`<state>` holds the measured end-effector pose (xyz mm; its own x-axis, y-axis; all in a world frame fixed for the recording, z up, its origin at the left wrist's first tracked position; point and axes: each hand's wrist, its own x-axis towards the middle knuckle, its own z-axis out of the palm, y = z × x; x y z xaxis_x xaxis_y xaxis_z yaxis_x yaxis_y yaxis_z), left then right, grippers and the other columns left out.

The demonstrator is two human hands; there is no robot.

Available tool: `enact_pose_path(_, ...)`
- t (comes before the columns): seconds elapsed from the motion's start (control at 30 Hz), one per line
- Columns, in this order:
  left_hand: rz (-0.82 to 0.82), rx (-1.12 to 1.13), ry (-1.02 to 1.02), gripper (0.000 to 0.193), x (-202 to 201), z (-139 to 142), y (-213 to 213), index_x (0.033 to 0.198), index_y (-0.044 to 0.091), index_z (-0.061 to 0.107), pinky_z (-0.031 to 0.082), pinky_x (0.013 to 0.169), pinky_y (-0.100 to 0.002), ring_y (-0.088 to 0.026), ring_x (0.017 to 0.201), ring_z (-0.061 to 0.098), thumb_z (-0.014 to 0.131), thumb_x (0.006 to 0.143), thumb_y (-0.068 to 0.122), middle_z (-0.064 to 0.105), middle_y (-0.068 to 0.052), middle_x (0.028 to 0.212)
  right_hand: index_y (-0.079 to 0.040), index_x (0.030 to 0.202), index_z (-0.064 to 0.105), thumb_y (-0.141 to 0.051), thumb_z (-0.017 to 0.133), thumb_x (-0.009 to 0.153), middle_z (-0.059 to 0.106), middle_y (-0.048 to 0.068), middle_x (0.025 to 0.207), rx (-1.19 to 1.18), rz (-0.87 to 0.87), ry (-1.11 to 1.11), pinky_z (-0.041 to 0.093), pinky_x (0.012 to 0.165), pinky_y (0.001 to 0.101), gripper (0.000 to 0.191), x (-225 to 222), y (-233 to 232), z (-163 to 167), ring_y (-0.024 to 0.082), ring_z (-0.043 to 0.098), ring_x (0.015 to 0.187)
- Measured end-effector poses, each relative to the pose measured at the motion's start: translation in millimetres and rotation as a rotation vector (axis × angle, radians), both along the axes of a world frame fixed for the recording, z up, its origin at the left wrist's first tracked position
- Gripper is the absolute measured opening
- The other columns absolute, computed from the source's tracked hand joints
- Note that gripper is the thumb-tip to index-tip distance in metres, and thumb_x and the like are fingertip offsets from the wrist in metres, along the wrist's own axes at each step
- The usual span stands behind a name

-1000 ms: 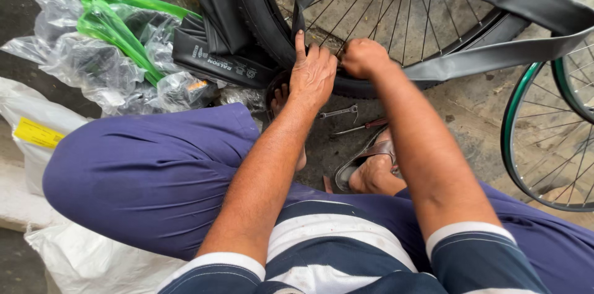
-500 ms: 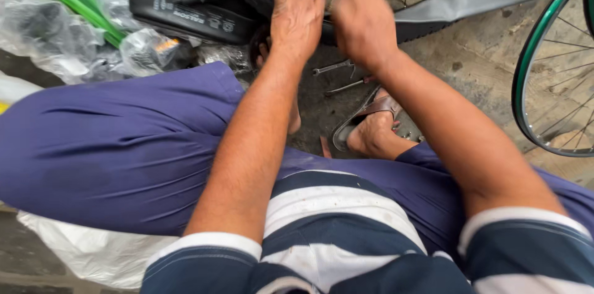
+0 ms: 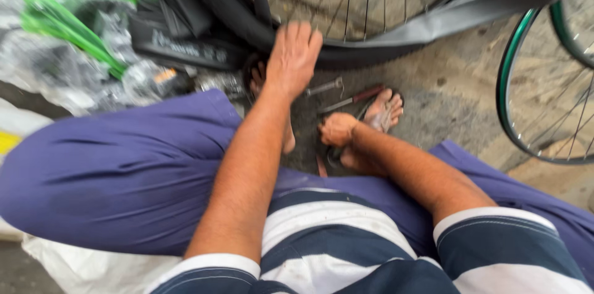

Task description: The person removes a bicycle tire from a rim, then inserts a new inner tube and reseats the tire onto the rim. The person uses a tire lever to pry the tire bead over the rim edge.

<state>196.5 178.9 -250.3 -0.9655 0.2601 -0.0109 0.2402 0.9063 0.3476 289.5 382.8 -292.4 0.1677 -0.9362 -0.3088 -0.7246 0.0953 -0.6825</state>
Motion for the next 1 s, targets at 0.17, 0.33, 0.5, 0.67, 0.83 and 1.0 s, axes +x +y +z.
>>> enact_pose_path(0.17, -0.047, 0.053, -0.020, 0.017, -7.4, 7.5, -4.7, 0.099, 0.008, 0.062, 0.045, 0.084, -0.040, -0.029, 0.097, 0.055, 0.062, 0.082, 0.012, 0.055, -0.010, 0.099, 0.001, 0.092, 0.070, -0.034, 0.064, 0.086, 0.065, 0.010, 0.072, -0.227, -0.107, 0.069, 0.053, 0.054, 0.0414, 0.036, -9.1, -12.6, 3.8, 0.026, 0.063, 0.062)
enact_pose_path(0.33, -0.096, 0.090, -0.025, 0.002, -7.7, 2.0, -8.7, 0.080, 0.012, 0.065, 0.045, 0.084, -0.041, -0.028, 0.097, 0.056, 0.063, 0.078, 0.012, 0.059, -0.007, 0.090, -0.004, 0.085, 0.067, -0.033, 0.068, 0.080, 0.065, 0.015, 0.079, -0.148, 0.150, 0.346, 0.054, 0.050, 0.0412, 0.029, -12.1, -13.0, 16.6, 0.028, 0.066, 0.065)
enact_pose_path(0.5, -0.051, 0.132, -0.028, 0.003, -5.7, -8.3, -11.3, 0.080, 0.013, 0.066, 0.045, 0.088, -0.040, -0.027, 0.099, 0.057, 0.063, 0.079, 0.012, 0.061, -0.006, 0.090, -0.009, 0.087, 0.062, -0.022, 0.071, 0.072, 0.061, 0.015, 0.078, 0.006, -0.298, -0.068, 0.053, 0.053, 0.0488, 0.022, -56.6, -22.8, 54.0, 0.036, 0.066, 0.070)
enact_pose_path(0.67, -0.027, 0.130, -0.027, 0.008, -8.7, -9.4, -14.3, 0.084, 0.013, 0.069, 0.044, 0.087, -0.041, -0.028, 0.099, 0.057, 0.062, 0.079, 0.011, 0.062, -0.006, 0.091, -0.009, 0.099, 0.076, -0.014, 0.069, 0.072, 0.073, 0.015, 0.092, -0.002, -0.756, -0.229, 0.058, 0.077, 0.0444, 0.028, -174.2, -40.8, 79.3, 0.034, 0.071, 0.085)
enact_pose_path(0.83, -0.015, 0.143, -0.041, 0.006, -11.2, -6.1, -14.9, 0.083, 0.012, 0.068, 0.045, 0.090, -0.041, -0.027, 0.101, 0.057, 0.063, 0.081, 0.011, 0.062, -0.005, 0.093, -0.012, 0.105, 0.077, -0.014, 0.064, 0.088, 0.075, 0.012, 0.094, 0.205, -0.968, -0.074, 0.057, 0.079, 0.0430, 0.021, -224.7, -58.6, 64.2, 0.032, 0.073, 0.088)
enact_pose_path(1.0, -0.031, 0.095, -0.080, 0.008, -10.3, -7.9, -13.2, 0.084, 0.012, 0.069, 0.044, 0.091, -0.040, -0.027, 0.100, 0.057, 0.064, 0.080, 0.009, 0.062, -0.006, 0.092, -0.015, 0.102, 0.078, -0.013, 0.067, 0.083, 0.076, 0.010, 0.095, 0.310, -0.943, 0.005, 0.054, 0.074, 0.0455, 0.022, -223.2, -72.2, 40.4, 0.035, 0.069, 0.088)
